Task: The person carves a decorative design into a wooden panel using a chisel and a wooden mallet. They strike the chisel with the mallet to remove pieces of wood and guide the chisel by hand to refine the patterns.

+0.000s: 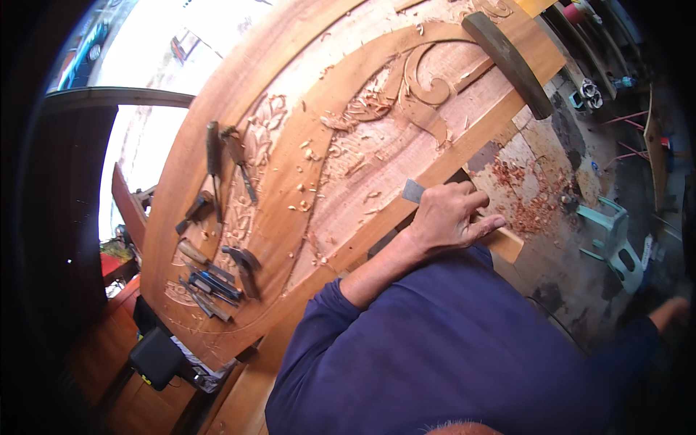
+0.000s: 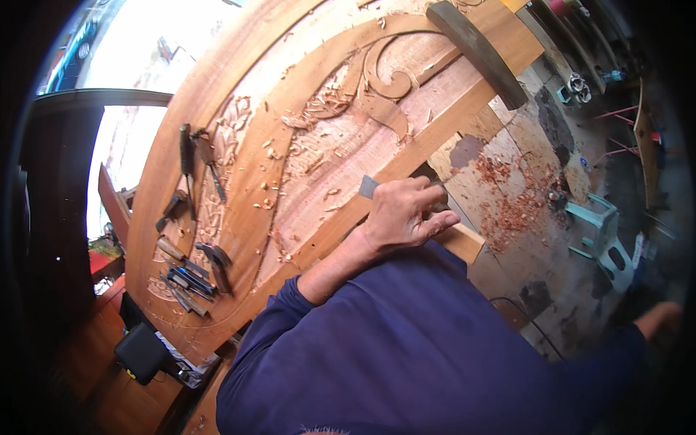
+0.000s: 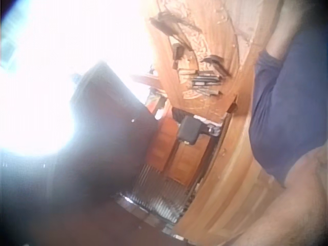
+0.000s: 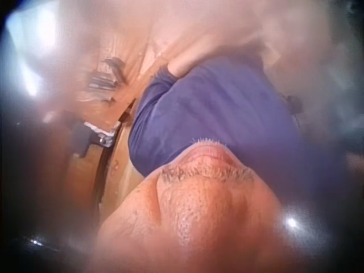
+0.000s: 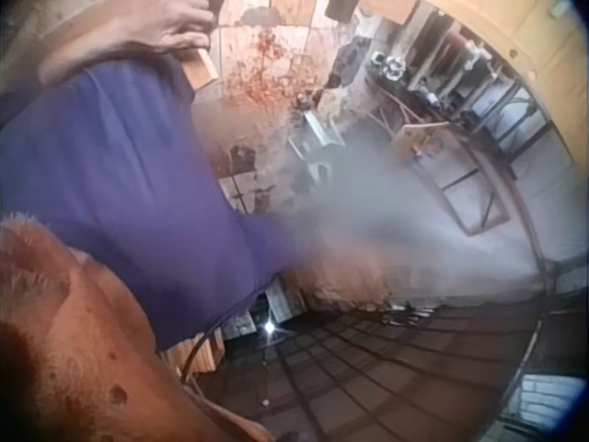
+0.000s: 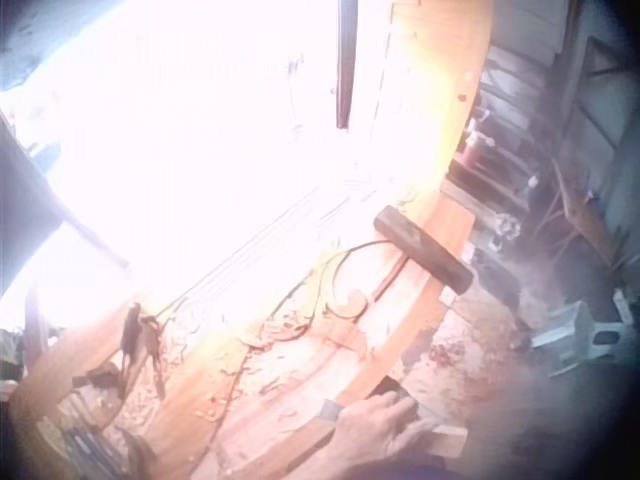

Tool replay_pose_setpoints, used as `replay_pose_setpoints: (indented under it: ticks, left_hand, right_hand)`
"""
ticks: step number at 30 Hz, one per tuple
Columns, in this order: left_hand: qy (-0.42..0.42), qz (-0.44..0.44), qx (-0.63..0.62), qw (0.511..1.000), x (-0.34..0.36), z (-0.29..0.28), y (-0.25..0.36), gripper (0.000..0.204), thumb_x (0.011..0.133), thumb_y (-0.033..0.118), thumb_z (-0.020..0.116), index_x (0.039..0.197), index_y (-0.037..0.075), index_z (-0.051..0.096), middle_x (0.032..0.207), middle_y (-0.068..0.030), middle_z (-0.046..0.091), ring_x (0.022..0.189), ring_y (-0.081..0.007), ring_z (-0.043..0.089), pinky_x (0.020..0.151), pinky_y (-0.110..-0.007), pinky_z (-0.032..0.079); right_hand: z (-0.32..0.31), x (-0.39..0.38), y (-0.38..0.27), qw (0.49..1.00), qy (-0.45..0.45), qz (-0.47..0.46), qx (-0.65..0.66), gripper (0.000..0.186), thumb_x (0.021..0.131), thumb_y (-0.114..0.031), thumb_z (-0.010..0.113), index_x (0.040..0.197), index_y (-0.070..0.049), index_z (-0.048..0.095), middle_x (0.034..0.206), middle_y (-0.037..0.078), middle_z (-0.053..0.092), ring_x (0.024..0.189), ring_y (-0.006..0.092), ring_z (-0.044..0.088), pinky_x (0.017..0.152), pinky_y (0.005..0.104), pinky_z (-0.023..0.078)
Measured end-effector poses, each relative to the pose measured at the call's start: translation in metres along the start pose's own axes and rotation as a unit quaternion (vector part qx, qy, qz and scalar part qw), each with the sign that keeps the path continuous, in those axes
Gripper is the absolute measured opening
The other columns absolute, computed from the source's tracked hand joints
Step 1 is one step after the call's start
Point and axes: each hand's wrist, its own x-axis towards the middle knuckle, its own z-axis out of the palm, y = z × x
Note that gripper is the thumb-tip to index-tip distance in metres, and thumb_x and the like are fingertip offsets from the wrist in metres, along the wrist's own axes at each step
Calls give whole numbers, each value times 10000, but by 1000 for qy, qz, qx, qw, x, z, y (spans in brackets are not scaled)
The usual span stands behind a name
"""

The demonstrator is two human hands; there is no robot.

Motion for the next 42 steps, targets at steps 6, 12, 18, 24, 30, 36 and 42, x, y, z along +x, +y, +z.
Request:
replay_pose_setpoints:
  ticks: [6,12,18,24,30,36,42]
  left_hand:
    - [131,-69,-104,983,20,-10,-18,649,896,655,809,1117,46,771,798,-80,662,717,-222,679,637,-392,534]
    - [380,-187,-216,880,34,-48,-68,491,1048,490,737,1251,46,685,897,16,655,761,-108,609,658,-279,482]
    - [555,-164,-241,779,70,-44,-108,446,1057,517,666,1165,88,610,906,3,585,756,-113,605,618,-269,493]
    - [636,-141,-272,708,79,-43,-106,487,1046,506,640,1202,53,550,897,-100,700,694,-278,740,661,-401,671]
    - [659,-174,-279,677,65,-55,-103,536,954,503,698,1219,48,596,838,-68,670,700,-224,703,642,-406,660]
    - [657,-209,-291,664,90,-34,-133,488,971,490,721,1186,59,647,785,-42,643,646,-160,666,503,-321,582]
    - [607,-196,-303,709,107,-28,-136,421,1057,480,691,1160,75,648,764,-27,615,585,-125,628,470,-286,540]
  right_hand:
    - [77,-117,216,958,-172,-11,-228,1009,956,-650,700,1583,96,438,1520,412,506,1375,570,540,1164,609,439]
    - [169,-320,108,824,-508,-110,225,707,1103,-288,651,1610,110,361,1538,300,537,1330,360,619,1145,442,493]
    - [175,-403,-153,475,-777,-294,289,668,1025,-492,746,1523,-66,619,1444,163,635,1210,269,663,1045,418,562]
    - [201,-452,-197,492,-674,-517,190,1040,871,-656,820,1713,-249,364,1429,207,625,1308,400,638,1092,512,541]
    - [231,-464,-179,458,-749,-441,189,905,967,-476,798,1710,-186,370,1462,262,640,1298,437,665,1106,487,534]
    - [223,-440,-204,244,-900,228,281,546,1078,-249,639,1532,32,527,1250,189,723,1101,249,753,924,374,649]
    - [168,-459,-220,80,-873,374,304,672,979,-200,748,1485,129,453,1330,295,652,1033,296,745,829,401,706]
